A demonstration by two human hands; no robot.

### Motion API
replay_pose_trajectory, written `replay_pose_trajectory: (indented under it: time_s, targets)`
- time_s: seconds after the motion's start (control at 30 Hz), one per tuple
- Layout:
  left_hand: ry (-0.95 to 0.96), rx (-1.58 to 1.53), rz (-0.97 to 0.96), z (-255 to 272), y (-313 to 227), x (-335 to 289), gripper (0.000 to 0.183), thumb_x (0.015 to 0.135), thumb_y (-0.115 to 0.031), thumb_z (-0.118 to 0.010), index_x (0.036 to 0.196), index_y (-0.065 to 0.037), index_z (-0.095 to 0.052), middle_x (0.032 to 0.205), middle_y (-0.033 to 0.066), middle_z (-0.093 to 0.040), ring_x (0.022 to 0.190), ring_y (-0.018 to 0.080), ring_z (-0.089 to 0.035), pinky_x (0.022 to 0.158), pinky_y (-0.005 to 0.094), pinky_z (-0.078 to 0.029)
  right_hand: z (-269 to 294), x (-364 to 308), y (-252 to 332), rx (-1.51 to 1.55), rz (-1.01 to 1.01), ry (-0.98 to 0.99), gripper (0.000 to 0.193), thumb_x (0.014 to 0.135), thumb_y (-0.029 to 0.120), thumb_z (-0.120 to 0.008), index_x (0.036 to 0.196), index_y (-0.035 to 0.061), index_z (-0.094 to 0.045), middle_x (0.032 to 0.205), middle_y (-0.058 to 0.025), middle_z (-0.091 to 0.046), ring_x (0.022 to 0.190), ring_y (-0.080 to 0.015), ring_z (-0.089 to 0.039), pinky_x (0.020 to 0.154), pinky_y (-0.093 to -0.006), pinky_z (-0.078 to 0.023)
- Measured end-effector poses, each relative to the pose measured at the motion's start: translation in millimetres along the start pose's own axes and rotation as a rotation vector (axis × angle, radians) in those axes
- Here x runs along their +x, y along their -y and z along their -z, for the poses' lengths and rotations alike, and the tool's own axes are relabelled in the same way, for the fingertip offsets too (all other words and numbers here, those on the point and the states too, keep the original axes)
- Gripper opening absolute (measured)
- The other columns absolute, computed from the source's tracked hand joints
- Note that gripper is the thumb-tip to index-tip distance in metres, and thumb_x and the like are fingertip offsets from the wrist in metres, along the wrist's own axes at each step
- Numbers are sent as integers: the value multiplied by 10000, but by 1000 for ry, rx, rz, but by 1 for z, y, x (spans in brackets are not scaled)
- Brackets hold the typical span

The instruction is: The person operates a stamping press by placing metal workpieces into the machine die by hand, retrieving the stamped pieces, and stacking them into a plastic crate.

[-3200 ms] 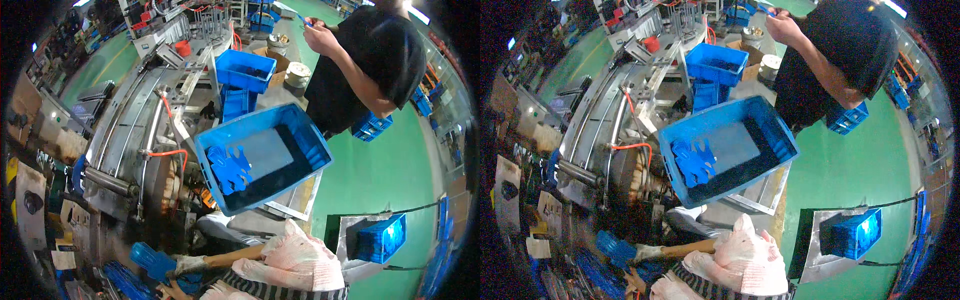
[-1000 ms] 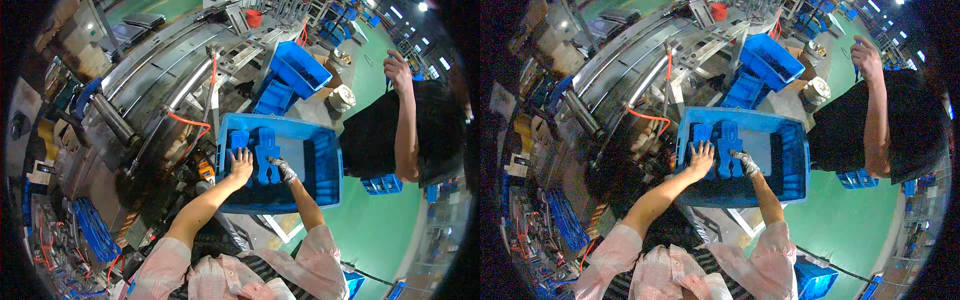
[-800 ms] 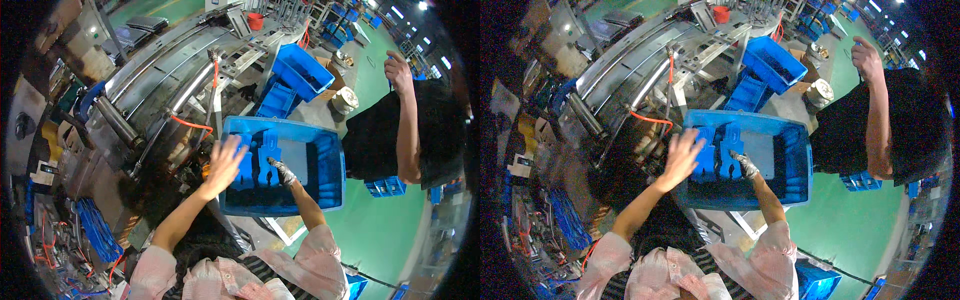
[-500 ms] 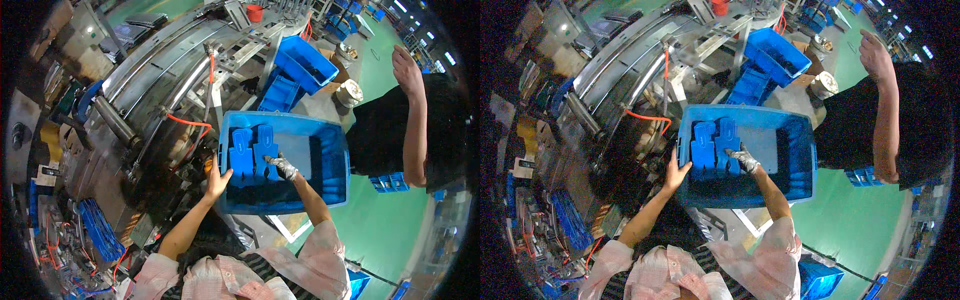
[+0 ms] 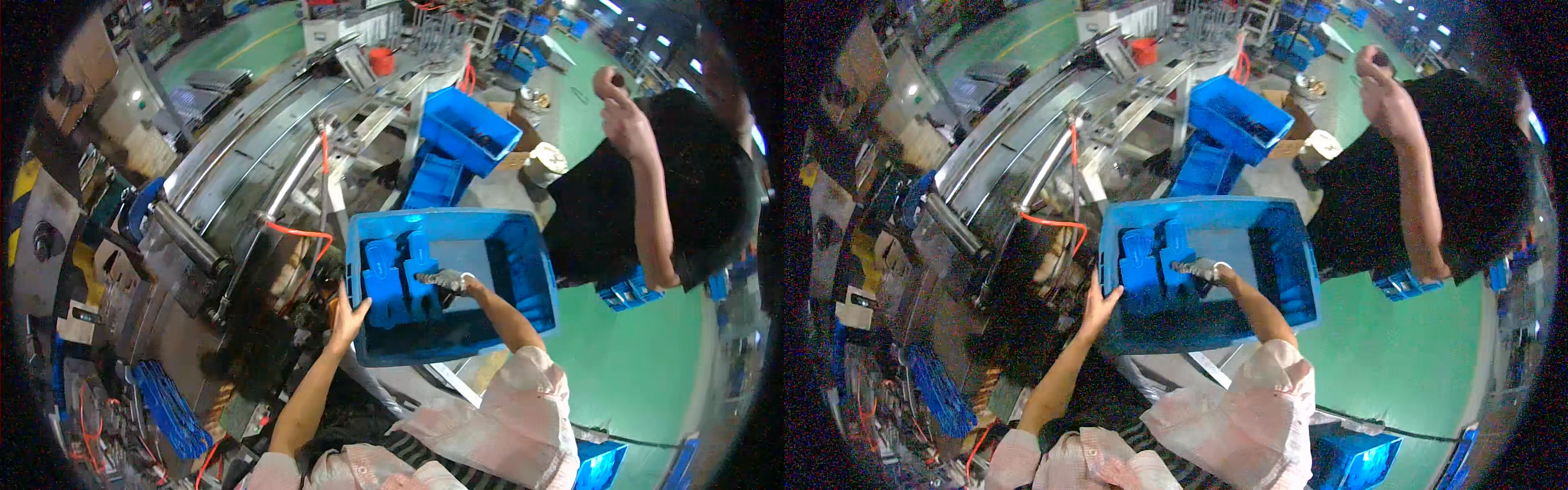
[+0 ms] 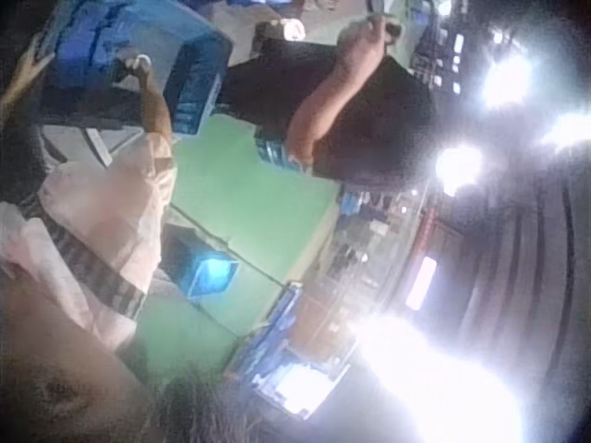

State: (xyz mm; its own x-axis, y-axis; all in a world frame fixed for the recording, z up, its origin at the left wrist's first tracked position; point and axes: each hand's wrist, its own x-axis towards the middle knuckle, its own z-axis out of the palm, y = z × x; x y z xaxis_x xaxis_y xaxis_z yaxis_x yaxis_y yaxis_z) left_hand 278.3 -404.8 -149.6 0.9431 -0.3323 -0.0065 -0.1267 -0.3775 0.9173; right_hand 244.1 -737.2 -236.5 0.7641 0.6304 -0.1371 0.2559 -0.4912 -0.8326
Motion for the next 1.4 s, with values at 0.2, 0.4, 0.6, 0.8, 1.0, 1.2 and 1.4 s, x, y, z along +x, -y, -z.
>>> replay_pose_trajectory:
  time_s: [0.2,0.4,0.6,0.8,1.0,1.2,1.4]
  targets:
    - [111,-102,-128,80,-49,-64,704,790,-217,-641,1352,-55,-249,1209,213,-484,1077,290,-520,869,327,-436,19,20,105,345,-882,-652,587,747,532,-600,1033,22,-558,725,-65,-560,538,-141,-503,421,-284,-402]
    - [-51,42,-26,203,-50,-211,390,762,-127,-655,1126,-31,-553,1014,114,-624,913,186,-610,787,288,-474,13,6,92,-766,-844,-423,323,856,269,-447,974,11,-600,949,-175,-610,775,-298,-572,694,-364,-466]
    - [-1067,314,71,324,6,-355,85,721,-60,-665,771,4,-639,768,122,-639,700,208,-621,637,287,-469,-62,102,308,584,-22,-1127,304,860,173,-532,1084,-31,-559,1011,-102,-603,894,-191,-550,838,-298,-421]
    - [-1230,881,232,386,11,-334,319,679,-252,-709,849,-9,-592,715,134,-612,702,317,-600,657,382,-466,-247,202,358,699,-193,-301,357,734,82,-565,1086,20,-551,1013,-93,-580,921,-187,-537,820,-313,-425]
    - [-743,552,602,432,45,-322,452,587,-386,-751,868,-46,-651,804,188,-636,797,325,-622,718,403,-481,-268,213,445,-132,439,218,479,758,278,-588,1187,86,-494,1183,-160,-516,1089,-336,-479,973,-431,-324]
    - [-725,563,514,447,48,-322,374,638,-310,-732,852,-10,-667,790,165,-650,770,278,-640,722,356,-481,-276,245,426,-28,274,39,258,783,176,-606,996,31,-615,949,-143,-630,897,-280,-598,793,-314,-453]
    - [-666,707,629,449,29,-320,320,634,-322,-727,830,-73,-680,765,173,-636,765,323,-616,694,405,-470,-262,256,429,-45,181,107,287,767,200,-619,1004,37,-611,958,-142,-628,901,-271,-602,779,-325,-462]
